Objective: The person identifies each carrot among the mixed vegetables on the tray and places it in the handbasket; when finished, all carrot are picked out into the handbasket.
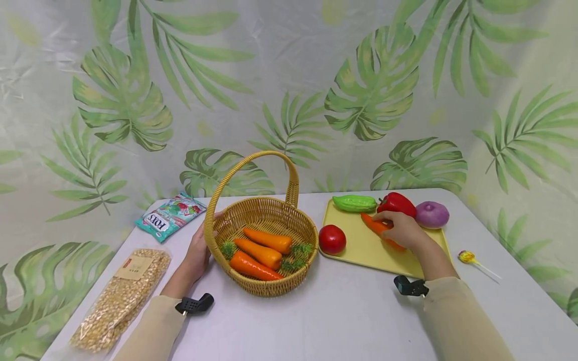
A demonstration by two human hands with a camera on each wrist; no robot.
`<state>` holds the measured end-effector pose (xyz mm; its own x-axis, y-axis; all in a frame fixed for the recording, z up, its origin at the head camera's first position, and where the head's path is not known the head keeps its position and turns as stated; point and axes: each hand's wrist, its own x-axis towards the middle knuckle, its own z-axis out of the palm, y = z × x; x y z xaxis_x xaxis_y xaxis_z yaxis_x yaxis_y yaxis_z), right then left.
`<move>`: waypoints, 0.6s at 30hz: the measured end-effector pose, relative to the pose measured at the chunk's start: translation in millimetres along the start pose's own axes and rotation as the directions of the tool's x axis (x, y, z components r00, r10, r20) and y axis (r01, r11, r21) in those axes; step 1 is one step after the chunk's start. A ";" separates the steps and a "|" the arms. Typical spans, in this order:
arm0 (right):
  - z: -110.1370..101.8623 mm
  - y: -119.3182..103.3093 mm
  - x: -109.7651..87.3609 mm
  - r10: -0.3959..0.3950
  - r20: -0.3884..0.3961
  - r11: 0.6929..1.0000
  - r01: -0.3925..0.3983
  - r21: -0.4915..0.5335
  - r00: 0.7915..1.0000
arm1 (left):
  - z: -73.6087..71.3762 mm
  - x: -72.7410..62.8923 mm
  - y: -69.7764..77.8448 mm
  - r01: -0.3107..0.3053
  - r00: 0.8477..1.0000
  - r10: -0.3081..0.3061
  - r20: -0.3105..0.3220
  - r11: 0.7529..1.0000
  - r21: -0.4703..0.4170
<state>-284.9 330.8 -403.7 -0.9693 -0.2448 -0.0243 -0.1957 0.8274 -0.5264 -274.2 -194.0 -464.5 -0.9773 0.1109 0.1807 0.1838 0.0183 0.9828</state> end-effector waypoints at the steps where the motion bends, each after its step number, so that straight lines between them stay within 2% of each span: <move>1: 0.4 -0.3 0.1 -0.005 0.000 1.000 0.005 0.001 1.000 | 0.1 -0.1 -0.1 0.002 1.000 -0.002 0.000 1.000 0.001; 8: 2.7 -4.9 -0.8 -0.009 0.009 1.000 0.009 0.021 1.000 | 0.3 -0.4 -0.8 0.004 1.000 -0.004 0.001 1.000 -0.007; 18: 1.1 -15.2 1.0 -0.082 -0.017 0.997 0.082 0.017 0.997 | 0.7 -1.0 1.1 -0.001 1.000 0.001 0.002 1.000 0.002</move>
<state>-282.8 317.4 -396.6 -0.9525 -0.3028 0.0332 -0.2719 0.7961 -0.5407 -272.9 -193.4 -463.6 -0.9769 0.1125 0.1817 0.1851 0.0206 0.9825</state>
